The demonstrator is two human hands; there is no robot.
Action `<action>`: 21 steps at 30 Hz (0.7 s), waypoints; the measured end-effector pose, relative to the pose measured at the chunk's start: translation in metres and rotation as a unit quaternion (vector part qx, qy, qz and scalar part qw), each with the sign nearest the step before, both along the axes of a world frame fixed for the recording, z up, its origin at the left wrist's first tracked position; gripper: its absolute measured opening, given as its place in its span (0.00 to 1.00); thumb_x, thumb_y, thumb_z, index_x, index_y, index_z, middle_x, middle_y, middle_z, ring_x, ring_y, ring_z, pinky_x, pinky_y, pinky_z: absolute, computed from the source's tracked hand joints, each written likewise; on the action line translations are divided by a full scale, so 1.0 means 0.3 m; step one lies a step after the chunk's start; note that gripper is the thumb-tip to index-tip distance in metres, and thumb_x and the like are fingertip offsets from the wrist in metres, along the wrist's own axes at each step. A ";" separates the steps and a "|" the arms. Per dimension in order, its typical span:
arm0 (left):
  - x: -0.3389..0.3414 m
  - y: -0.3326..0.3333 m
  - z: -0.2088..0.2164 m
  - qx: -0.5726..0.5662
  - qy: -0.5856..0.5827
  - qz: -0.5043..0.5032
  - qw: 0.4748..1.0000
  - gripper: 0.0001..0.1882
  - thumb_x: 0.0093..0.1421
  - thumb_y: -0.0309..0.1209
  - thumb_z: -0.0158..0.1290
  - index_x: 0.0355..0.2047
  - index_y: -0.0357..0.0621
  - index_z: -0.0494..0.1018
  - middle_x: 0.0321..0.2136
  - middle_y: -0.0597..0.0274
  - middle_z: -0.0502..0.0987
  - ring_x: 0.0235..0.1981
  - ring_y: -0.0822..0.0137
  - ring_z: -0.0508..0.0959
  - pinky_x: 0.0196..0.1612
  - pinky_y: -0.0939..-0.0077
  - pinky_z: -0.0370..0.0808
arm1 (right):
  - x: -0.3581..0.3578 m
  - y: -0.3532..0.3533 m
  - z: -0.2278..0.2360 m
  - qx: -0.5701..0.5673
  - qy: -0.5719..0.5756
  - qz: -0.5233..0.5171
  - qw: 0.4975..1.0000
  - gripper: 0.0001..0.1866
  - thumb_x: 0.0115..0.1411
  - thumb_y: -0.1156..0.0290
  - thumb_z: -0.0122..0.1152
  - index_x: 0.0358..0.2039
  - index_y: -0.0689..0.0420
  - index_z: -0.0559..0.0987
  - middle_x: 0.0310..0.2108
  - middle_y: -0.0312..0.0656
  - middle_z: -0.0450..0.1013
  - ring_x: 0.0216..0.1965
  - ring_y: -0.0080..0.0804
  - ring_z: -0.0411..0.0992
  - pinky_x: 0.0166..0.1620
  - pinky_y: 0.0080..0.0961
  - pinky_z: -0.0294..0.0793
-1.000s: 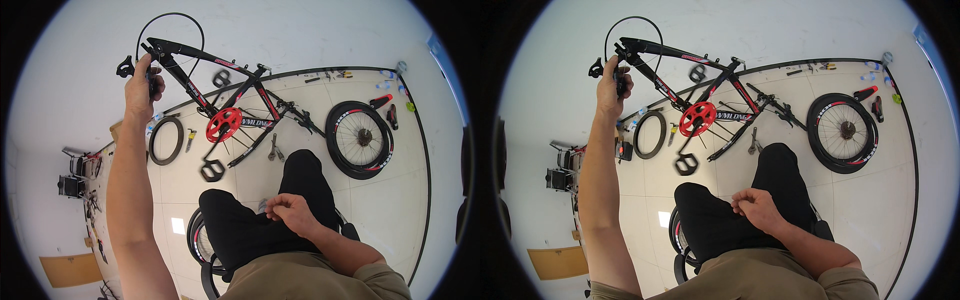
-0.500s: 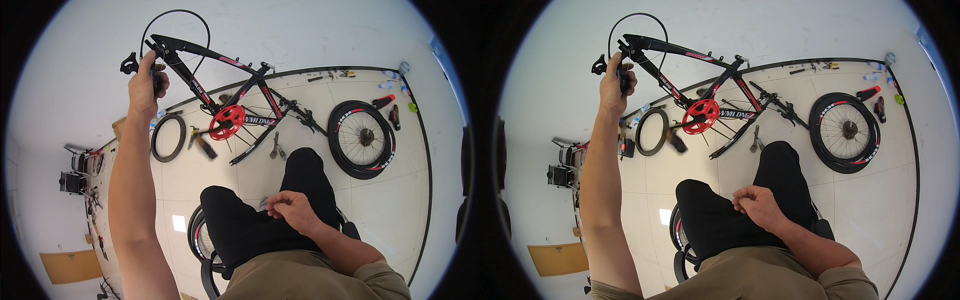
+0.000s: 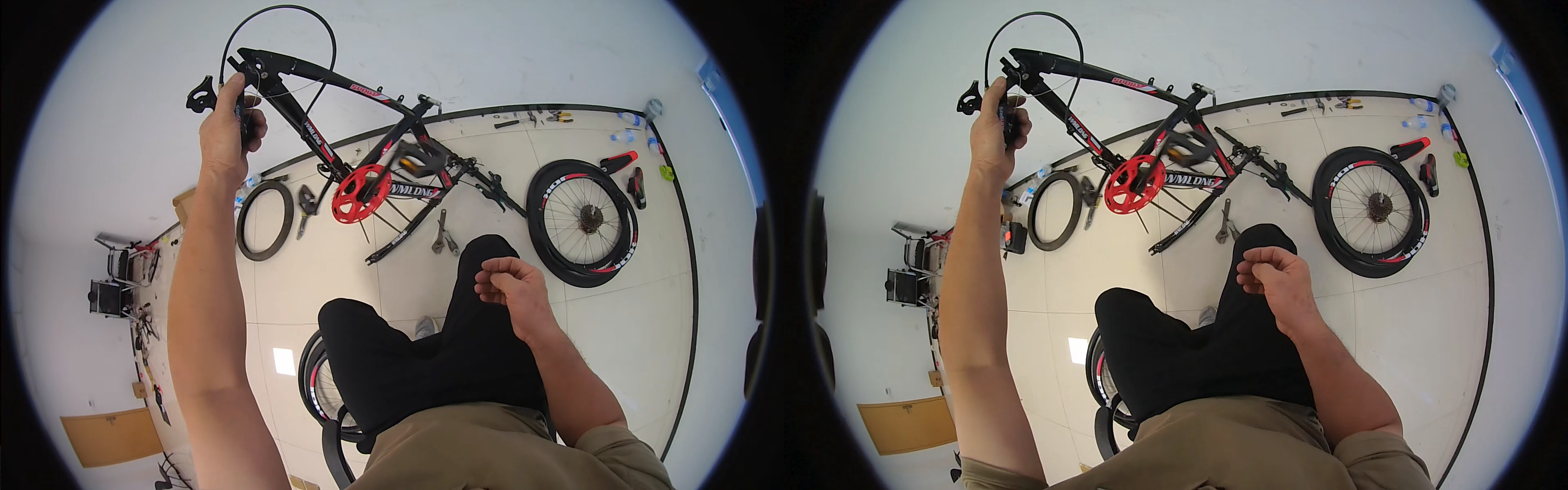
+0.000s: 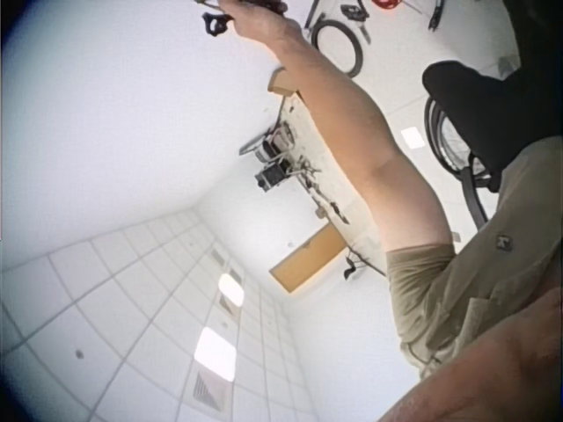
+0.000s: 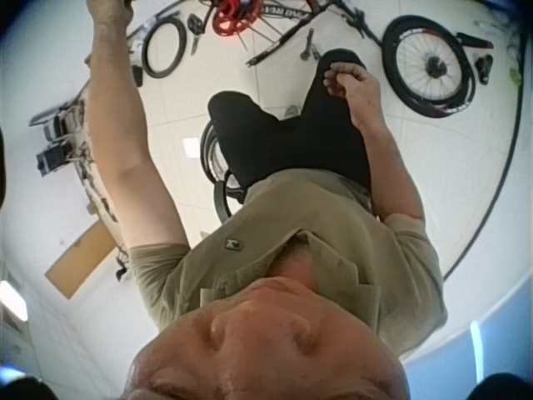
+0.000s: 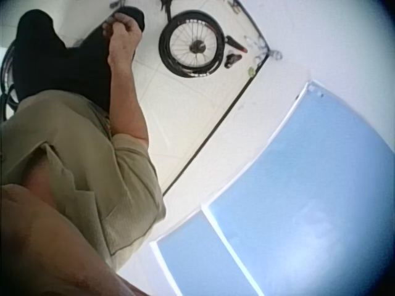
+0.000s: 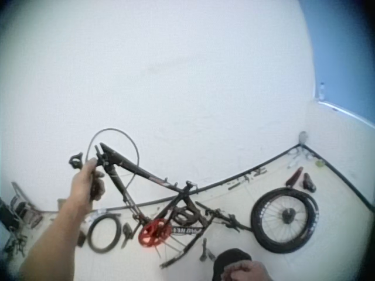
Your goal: The person assembles a bicycle by attaching the handlebar to the frame, installing a pedal, and routing the chain through the crankset and rear derailleur. The person rotates the crank to check chain movement.
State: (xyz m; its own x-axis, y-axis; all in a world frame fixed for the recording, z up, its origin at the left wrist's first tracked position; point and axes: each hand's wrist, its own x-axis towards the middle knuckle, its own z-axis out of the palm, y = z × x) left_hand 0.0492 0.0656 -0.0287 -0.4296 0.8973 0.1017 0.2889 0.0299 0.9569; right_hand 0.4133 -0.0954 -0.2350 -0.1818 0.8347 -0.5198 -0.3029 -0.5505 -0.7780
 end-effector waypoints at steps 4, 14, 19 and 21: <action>0.006 -0.002 -0.001 0.006 -0.001 -0.010 1.000 0.30 0.60 0.59 0.57 0.37 0.39 0.74 0.18 0.66 0.72 0.17 0.74 0.70 0.18 0.81 0.60 | -0.007 -0.008 0.003 -0.005 -0.001 0.004 1.000 0.12 0.63 0.79 0.51 0.44 0.64 0.81 0.37 0.43 0.80 0.36 0.29 0.80 0.42 0.26 0.80; -0.004 0.000 -0.001 0.006 -0.004 -0.008 1.000 0.30 0.60 0.59 0.57 0.36 0.39 0.74 0.18 0.66 0.72 0.17 0.74 0.71 0.18 0.81 0.61 | -0.012 -0.006 0.000 -0.010 0.004 0.008 1.000 0.11 0.64 0.80 0.51 0.43 0.64 0.80 0.37 0.43 0.80 0.36 0.28 0.79 0.41 0.25 0.80; -0.006 0.003 -0.002 0.011 -0.006 -0.017 1.000 0.32 0.58 0.59 0.59 0.36 0.37 0.74 0.18 0.64 0.73 0.17 0.74 0.71 0.17 0.81 0.62 | -0.011 -0.011 -0.020 0.001 0.005 0.013 1.000 0.10 0.65 0.78 0.53 0.44 0.62 0.80 0.37 0.43 0.80 0.36 0.30 0.80 0.42 0.28 0.81; -0.010 0.002 -0.004 0.014 -0.007 -0.019 1.000 0.32 0.58 0.59 0.59 0.38 0.36 0.74 0.18 0.64 0.72 0.17 0.74 0.70 0.17 0.82 0.61 | -0.015 -0.011 -0.022 0.000 0.003 0.012 1.000 0.10 0.65 0.78 0.53 0.44 0.62 0.81 0.37 0.43 0.80 0.36 0.30 0.80 0.42 0.28 0.81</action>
State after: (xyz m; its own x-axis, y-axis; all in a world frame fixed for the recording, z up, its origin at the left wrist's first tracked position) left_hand 0.0463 0.0664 -0.0298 -0.3960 0.9101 0.1217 0.2768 -0.0081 0.9609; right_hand 0.4087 -0.0987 -0.2416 -0.2047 0.8297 -0.5193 -0.2936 -0.5581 -0.7761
